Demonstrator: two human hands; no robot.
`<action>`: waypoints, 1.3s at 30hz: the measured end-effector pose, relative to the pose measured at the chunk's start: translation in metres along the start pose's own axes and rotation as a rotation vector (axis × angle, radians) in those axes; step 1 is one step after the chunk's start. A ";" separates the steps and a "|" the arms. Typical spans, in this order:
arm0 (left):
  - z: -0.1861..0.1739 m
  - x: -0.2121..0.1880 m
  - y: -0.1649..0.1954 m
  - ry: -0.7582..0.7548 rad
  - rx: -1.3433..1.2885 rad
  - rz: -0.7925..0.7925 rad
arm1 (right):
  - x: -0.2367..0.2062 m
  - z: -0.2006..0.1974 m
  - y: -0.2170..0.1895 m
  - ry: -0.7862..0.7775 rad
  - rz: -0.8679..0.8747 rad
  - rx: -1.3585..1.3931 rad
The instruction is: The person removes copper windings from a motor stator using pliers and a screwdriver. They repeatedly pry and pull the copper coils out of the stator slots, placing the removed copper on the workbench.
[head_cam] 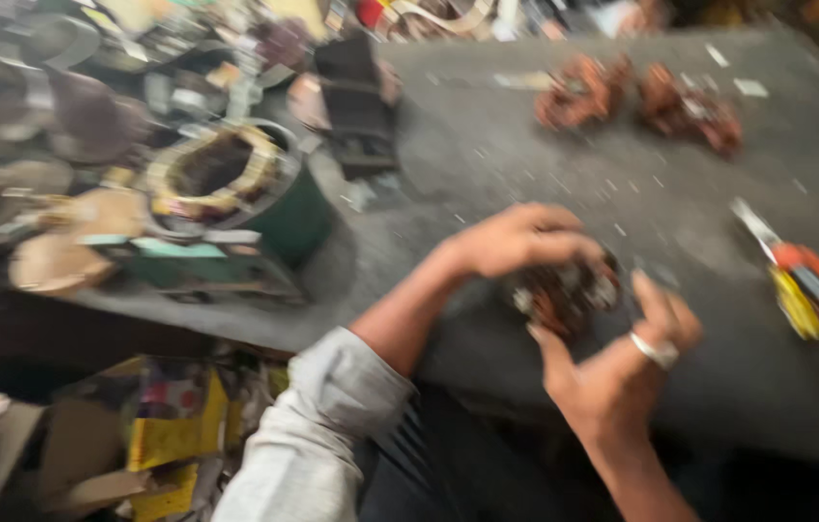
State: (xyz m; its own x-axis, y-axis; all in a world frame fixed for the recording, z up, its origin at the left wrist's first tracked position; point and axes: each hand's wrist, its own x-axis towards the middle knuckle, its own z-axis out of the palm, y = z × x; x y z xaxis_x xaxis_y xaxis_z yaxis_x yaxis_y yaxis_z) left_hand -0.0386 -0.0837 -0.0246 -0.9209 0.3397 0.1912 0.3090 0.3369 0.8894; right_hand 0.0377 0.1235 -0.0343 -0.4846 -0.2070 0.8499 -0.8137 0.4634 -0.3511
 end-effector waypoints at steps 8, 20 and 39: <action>0.003 -0.004 0.005 -0.099 -0.223 0.041 | 0.021 -0.012 0.021 -0.263 0.088 0.097; 0.003 -0.005 0.024 -0.042 0.052 0.079 | 0.024 -0.013 0.027 -0.363 0.209 0.161; 0.018 -0.004 0.027 0.033 -0.017 0.211 | 0.024 -0.003 0.014 -0.501 0.294 -0.084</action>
State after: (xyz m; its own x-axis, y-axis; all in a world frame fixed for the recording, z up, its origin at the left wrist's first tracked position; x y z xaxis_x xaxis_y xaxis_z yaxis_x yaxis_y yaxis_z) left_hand -0.0220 -0.0607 -0.0091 -0.8439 0.3716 0.3871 0.4916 0.2463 0.8353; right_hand 0.0156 0.1275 -0.0174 -0.7953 -0.4323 0.4250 -0.6040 0.6257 -0.4937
